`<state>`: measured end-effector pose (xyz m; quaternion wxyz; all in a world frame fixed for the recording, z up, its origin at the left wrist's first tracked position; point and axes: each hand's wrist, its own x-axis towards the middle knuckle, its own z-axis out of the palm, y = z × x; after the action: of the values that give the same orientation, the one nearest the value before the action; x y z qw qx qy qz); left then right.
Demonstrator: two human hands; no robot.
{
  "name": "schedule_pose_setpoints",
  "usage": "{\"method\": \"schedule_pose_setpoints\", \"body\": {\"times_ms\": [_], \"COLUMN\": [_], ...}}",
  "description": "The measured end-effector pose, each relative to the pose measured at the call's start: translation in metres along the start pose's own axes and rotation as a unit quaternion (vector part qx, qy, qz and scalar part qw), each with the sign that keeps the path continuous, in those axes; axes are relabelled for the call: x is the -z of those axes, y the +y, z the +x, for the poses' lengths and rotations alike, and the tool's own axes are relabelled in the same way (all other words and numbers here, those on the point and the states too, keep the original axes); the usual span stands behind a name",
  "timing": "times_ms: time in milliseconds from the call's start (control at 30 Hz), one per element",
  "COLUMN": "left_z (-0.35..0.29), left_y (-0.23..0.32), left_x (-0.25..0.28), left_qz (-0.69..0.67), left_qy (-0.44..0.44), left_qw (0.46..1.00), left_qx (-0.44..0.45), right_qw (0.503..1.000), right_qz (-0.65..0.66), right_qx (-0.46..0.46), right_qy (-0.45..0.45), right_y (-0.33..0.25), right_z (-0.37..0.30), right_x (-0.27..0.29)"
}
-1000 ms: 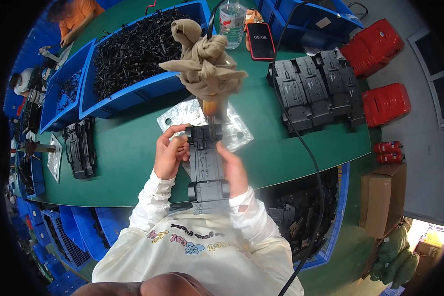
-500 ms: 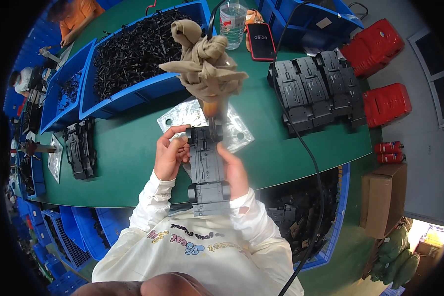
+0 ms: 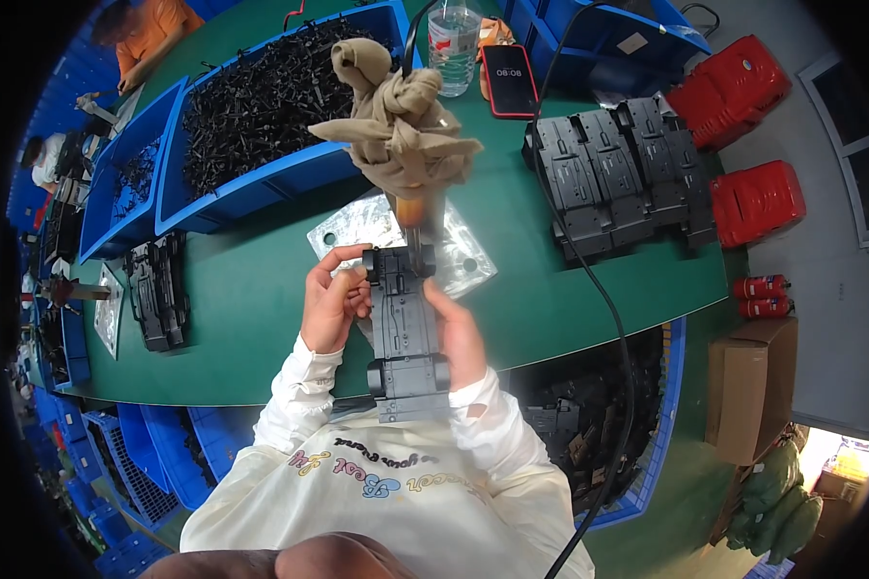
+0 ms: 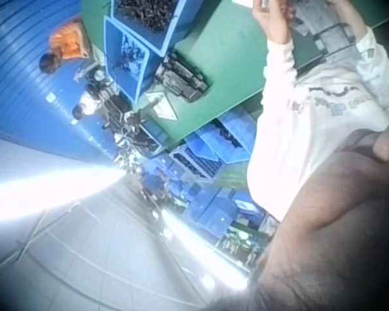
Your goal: Assemble a toy truck chassis using a power screwdriver and plastic components on a factory line.
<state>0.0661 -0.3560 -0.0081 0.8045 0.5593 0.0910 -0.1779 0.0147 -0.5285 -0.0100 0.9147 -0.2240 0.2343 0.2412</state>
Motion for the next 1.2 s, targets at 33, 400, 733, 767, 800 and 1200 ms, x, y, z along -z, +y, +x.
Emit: {"method": "schedule_pose_setpoints", "body": {"times_ms": [33, 400, 733, 767, 800, 1200], "left_z": [0.001, 0.0, -0.019, -0.025, -0.03, -0.099], "left_y": [-0.001, -0.002, -0.011, -0.012, -0.014, -0.003], "left_x": [0.001, 0.001, 0.005, 0.007, 0.008, 0.016], "left_qz": [0.003, 0.004, 0.033, 0.036, 0.035, 0.029], "left_qy": [-0.002, 0.003, 0.018, 0.016, 0.02, -0.021], "left_qw": [1.0, 1.0, 0.998, 0.998, 0.998, 0.994], "left_qx": [0.002, 0.006, 0.049, 0.049, 0.052, -0.099], "right_qw": [1.0, 1.0, 0.999, 0.999, 0.999, 0.991], "right_qz": [0.0, 0.011, 0.009, 0.009, 0.015, -0.11], "right_qx": [0.0, 0.005, -0.033, -0.037, -0.038, 0.077], "right_qy": [0.0, 0.005, 0.003, 0.004, -0.003, -0.004], "right_y": [0.0, 0.003, 0.021, 0.025, 0.028, 0.056], "right_z": [0.001, 0.002, -0.012, -0.014, -0.017, -0.064], "right_x": [0.0, 0.003, 0.014, 0.016, 0.016, -0.002]}}
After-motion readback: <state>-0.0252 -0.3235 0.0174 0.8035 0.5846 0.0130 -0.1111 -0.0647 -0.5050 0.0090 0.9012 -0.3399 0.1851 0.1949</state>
